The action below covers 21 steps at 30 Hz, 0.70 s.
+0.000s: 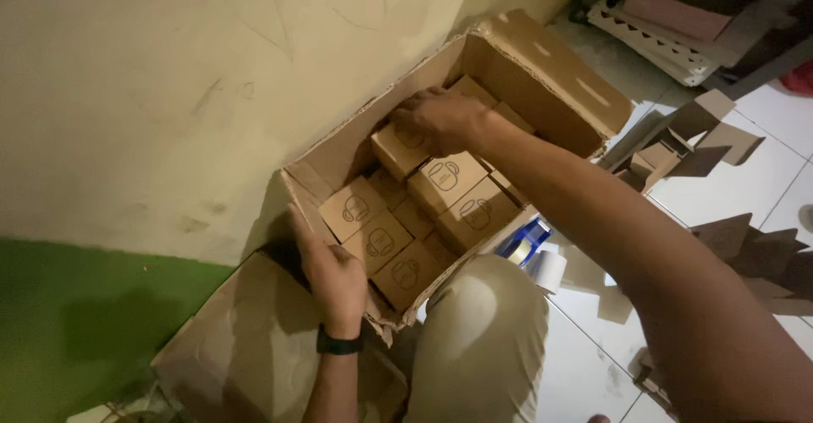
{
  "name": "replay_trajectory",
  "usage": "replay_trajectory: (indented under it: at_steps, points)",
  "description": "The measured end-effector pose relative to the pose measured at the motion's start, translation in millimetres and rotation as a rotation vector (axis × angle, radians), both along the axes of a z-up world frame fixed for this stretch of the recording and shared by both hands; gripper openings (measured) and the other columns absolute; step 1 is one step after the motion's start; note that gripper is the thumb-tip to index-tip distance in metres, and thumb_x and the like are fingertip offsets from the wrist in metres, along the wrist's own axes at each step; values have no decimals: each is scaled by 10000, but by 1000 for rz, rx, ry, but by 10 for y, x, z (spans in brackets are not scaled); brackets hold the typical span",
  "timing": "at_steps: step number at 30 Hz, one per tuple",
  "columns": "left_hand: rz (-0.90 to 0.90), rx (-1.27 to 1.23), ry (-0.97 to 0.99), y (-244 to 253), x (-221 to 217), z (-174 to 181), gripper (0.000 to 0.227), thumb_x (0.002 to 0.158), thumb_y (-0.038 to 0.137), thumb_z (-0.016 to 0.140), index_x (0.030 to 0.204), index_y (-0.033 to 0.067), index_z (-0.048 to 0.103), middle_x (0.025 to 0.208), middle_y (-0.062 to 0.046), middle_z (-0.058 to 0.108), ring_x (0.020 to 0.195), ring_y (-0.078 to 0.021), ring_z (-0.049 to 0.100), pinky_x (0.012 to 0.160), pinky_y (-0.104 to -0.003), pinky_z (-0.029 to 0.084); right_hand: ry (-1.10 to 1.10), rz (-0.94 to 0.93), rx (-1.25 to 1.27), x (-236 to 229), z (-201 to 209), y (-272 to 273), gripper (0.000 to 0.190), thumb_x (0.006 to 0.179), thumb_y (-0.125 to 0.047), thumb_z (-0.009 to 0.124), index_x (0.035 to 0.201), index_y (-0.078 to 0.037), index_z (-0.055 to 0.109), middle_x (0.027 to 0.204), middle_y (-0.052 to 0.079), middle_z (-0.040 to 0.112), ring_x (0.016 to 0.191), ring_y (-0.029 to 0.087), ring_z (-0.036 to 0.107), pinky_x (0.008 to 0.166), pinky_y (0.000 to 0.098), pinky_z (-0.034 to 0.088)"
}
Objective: The person sits on the floor and packs white ceramic mugs into small cardboard boxes. They wrap each mug in a white protective sleeve before placing it inside a box and closing the flaps. The person handles the mugs and boxes one at a time, stacking the finished packages.
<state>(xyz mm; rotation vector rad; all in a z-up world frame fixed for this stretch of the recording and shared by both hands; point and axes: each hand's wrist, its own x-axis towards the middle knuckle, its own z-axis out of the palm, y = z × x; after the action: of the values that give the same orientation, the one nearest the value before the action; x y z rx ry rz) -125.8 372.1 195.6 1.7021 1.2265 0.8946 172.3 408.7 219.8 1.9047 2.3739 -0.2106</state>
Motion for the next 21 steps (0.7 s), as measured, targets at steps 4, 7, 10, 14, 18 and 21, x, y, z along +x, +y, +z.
replay_trajectory:
  at_steps: [4, 7, 10, 14, 18, 21]
  points:
    - [15, -3, 22, -10, 21, -42, 775, 903, -137, 316, 1642, 18, 141, 1632, -351, 208, 1507, -487, 239, 1238, -560, 188, -103, -35, -29, -134, -32, -13, 556, 773, -182, 725, 1308, -123, 586, 1288, 107, 661, 1274, 320, 612, 1070, 498, 480]
    - [24, -24, 14, -3, 13, -37, 764, 909, -135, 300, 1640, 16, 138, 1636, -348, 197, 1514, -479, 229, 1242, -556, 181, -215, -83, -71, -232, -150, -30, 476, 759, -359, 780, 1199, -209, 677, 1214, 19, 697, 1243, 264, 632, 998, 459, 536]
    - [11, -35, 14, 7, 44, 81, 792, 887, -159, 291, 1638, 18, 113, 1621, -359, 212, 1502, -496, 245, 1214, -587, 223, -130, -144, -117, -451, -299, 66, 531, 790, -583, 740, 1192, -238, 713, 1181, 27, 714, 1187, 295, 653, 932, 500, 571]
    - [35, 20, 104, -19, 66, 20, 789, 886, -160, 339, 1637, 7, 162, 1615, -364, 244, 1486, -502, 285, 1199, -595, 256, -133, -268, -4, -626, -513, -75, 524, 774, -675, 731, 1085, -253, 755, 1074, 37, 719, 1004, 317, 711, 770, 498, 612]
    - [31, -47, 79, 35, 3, 60, 815, 881, -148, 338, 1647, 53, 144, 1629, -329, 245, 1502, -481, 276, 1217, -596, 224, -43, -373, 139, -639, -654, -55, 313, 951, -423, 532, 1123, -287, 755, 1066, 148, 721, 982, 359, 732, 738, 540, 612]
    - [22, -44, 119, 20, -60, -47, 804, 953, -108, 304, 1671, 174, 78, 1657, -272, 238, 1512, -454, 276, 1214, -606, 236, -31, -368, 204, -713, -660, -111, 337, 983, -271, 481, 1199, -258, 740, 1102, 176, 697, 991, 380, 716, 741, 531, 605]
